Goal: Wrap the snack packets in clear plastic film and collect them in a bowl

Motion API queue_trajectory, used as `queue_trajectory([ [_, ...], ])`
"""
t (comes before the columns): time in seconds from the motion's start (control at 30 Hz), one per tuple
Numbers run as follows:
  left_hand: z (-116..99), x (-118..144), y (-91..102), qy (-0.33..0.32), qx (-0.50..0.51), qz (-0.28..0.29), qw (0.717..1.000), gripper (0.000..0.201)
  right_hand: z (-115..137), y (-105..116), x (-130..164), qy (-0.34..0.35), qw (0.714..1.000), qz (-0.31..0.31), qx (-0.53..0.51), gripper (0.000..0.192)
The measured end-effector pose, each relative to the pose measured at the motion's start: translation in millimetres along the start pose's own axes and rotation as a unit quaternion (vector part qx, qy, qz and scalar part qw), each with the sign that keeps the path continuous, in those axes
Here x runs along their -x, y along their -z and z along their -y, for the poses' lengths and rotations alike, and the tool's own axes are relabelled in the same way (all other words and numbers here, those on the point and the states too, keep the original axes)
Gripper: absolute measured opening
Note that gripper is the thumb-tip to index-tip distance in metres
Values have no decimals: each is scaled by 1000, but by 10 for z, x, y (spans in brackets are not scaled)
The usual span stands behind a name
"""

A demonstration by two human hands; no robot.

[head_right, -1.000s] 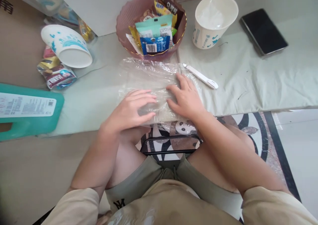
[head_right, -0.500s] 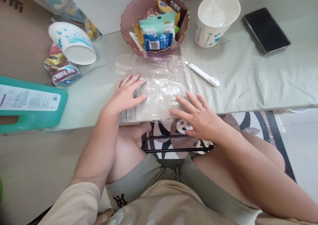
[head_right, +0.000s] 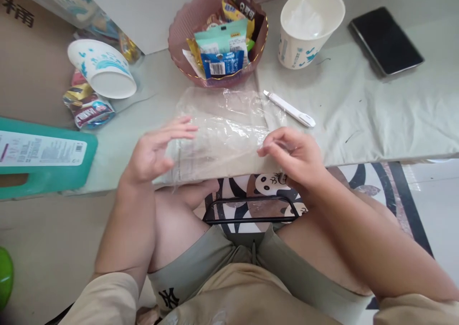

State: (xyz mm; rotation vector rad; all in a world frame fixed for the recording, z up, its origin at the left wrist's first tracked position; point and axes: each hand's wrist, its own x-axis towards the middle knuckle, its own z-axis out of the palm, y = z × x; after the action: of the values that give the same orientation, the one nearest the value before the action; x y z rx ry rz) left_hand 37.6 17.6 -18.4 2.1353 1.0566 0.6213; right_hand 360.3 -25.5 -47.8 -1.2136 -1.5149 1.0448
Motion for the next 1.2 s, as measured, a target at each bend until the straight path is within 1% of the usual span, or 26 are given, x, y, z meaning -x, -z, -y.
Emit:
queue_trajectory([
  [0.07,-77,42,5,-29,23,78,996,73,-23,-8,-43,-62,990,-92,-83,11],
  [0.1,-105,51,-11,-31,16,104,994,80,-49,-9,-76,-85,981,-128,-120,11],
  [0.13,-121,52,-38,-28,3,116,993,80,-81,-7,-113,-102,971,-157,-149,11],
  [0.17,-124,48,-71,-20,-7,113,993,71,-119,-1,-153,-115,962,-180,-170,12],
  [0.2,-113,41,-107,-7,-11,96,995,55,-159,8,-193,-124,956,-194,-181,12],
  [0.23,-89,30,-143,12,-6,62,998,37,-200,20,-229,-129,952,-204,-188,13],
  [0.27,-54,15,-175,36,9,16,999,21,-239,33,-259,-127,950,-206,-199,12],
  [0.3,-13,-5,-201,66,38,-40,996,12,-274,44,-281,-119,947,-201,-219,13],
  [0.33,31,-31,-221,101,77,-103,986,13,-304,51,-293,-105,945,-187,-245,19],
  [0.37,75,-63,-234,139,123,-166,969,18,-328,54,-295,-88,945,-162,-272,28],
  [0.4,115,-101,-240,175,171,-220,944,23,-344,49,-288,-70,946,-132,-289,38],
  [0.43,149,-142,-241,207,214,-261,918,26,-354,37,-272,-57,951,-101,-287,46],
  [0.47,177,-186,-239,232,248,-289,895,29,-357,19,-253,-49,961,-77,-260,46],
  [0.5,198,-228,-236,250,268,-305,879,31,-353,-5,-232,-47,974,-67,-213,41],
  [0.53,215,-268,-233,264,276,-312,870,32,-345,-32,-214,-45,984,-71,-159,31],
  [0.57,229,-301,-231,273,273,-315,867,33,-332,-60,-201,-44,989,-86,-111,23],
  [0.6,241,-327,-232,279,261,-319,868,33,-318,-88,-197,-42,991,-106,-76,21],
  [0.63,255,-345,-234,283,243,-322,870,34,-302,-113,-200,-44,990,-125,-55,23],
  [0.7,288,-359,-239,284,202,-328,878,35,-269,-150,-227,-59,987,-146,-40,27],
  [0.83,368,-335,-224,276,122,-335,893,36,-215,-168,-292,-128,979,-156,23,24],
  [0.93,390,-309,-198,310,87,-308,895,28,-202,-146,-293,-156,972,-147,100,17],
  [0.97,387,-302,-191,326,81,-293,895,25,-202,-136,-281,-152,969,-144,129,18],
  [1.07,363,-287,-177,348,66,-270,895,18,-194,-107,-220,-128,962,-125,209,36],
  [1.2,359,-277,-163,326,73,-254,908,15,-127,-96,-138,-112,948,-91,282,55],
])
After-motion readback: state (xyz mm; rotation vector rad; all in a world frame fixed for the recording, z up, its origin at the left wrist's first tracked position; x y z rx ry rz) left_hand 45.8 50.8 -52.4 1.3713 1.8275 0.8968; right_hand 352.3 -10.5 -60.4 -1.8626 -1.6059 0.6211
